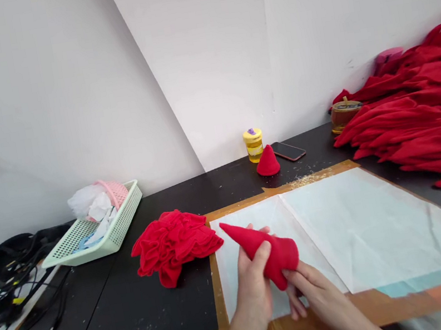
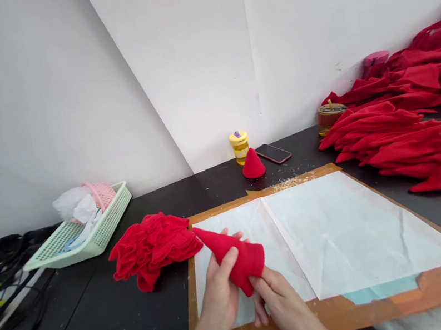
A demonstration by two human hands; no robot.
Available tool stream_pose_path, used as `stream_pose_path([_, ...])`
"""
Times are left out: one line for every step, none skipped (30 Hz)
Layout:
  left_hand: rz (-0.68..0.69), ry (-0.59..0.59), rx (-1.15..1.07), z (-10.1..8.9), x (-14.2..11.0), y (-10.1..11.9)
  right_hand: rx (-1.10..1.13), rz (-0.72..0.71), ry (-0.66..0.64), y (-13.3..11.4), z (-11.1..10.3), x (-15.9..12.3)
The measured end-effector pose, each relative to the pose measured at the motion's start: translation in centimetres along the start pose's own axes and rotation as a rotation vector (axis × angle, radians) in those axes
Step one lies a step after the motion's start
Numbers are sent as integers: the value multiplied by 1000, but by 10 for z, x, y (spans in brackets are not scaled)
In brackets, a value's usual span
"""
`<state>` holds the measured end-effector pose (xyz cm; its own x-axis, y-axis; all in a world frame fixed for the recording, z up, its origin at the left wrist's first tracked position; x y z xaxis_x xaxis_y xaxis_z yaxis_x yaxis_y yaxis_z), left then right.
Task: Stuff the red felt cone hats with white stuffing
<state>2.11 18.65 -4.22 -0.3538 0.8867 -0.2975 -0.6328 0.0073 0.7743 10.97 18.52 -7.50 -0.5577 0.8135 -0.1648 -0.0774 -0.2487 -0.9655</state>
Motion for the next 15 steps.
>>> stream_pose_path([-8, 21, 36, 0, -2, -5, 57, 24, -5, 3, 3, -1])
stream_pose_path([-7, 46, 69, 0, -3, -8, 123, 41, -8, 5, 5, -1])
stream_pose_path([8, 69, 95, -1, -4, -10, 189, 45, -12, 5, 7, -2])
stream_pose_path([32, 79, 111, 0, -4, -9, 235, 36, -24, 5, 8, -3])
stream_pose_path([59, 76, 116, 0, -3, -7, 250, 13, -35, 4, 7, -4])
stream_pose_path([85, 66, 115, 0, -1, -3, 224, -17, -35, 2, 3, -5])
stream_pose_path([104, 56, 110, -1, 1, 2, 156, -51, -27, 1, -3, -7])
stream_pose_path([110, 49, 99, -3, 4, 7, 55, -98, -4, -1, -11, -9])
stream_pose_path([106, 47, 80, -7, 7, 12, -64, -156, 39, -4, -21, -11])
stream_pose_path([97, 56, 52, -12, 10, 17, -184, -225, 98, -8, -32, -14])
stream_pose_path([79, 67, 16, -18, 13, 22, -295, -307, 160, -15, -42, -19])
stream_pose_path([50, 71, -33, -23, 15, 25, -392, -400, 218, -23, -49, -24])
stream_pose_path([11, 64, -86, -25, 16, 26, -471, -496, 275, -33, -53, -30])
stream_pose_path([-29, 53, -139, -27, 17, 27, -533, -591, 322, -44, -53, -36])
stream_pose_path([-61, 38, -188, -27, 18, 27, -586, -682, 346, -54, -49, -42])
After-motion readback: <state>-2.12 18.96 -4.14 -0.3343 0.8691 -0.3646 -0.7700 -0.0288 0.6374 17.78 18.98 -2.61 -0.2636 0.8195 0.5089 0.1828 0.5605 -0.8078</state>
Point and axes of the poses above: each hand's wrist, its own x-axis towards the middle knuckle, its own z-axis out of the palm, y = z × x, the point moved 9 cm from there along x, towards the middle knuckle, and after that the axes turned 3 degrees about y, right-handed, at the moved point
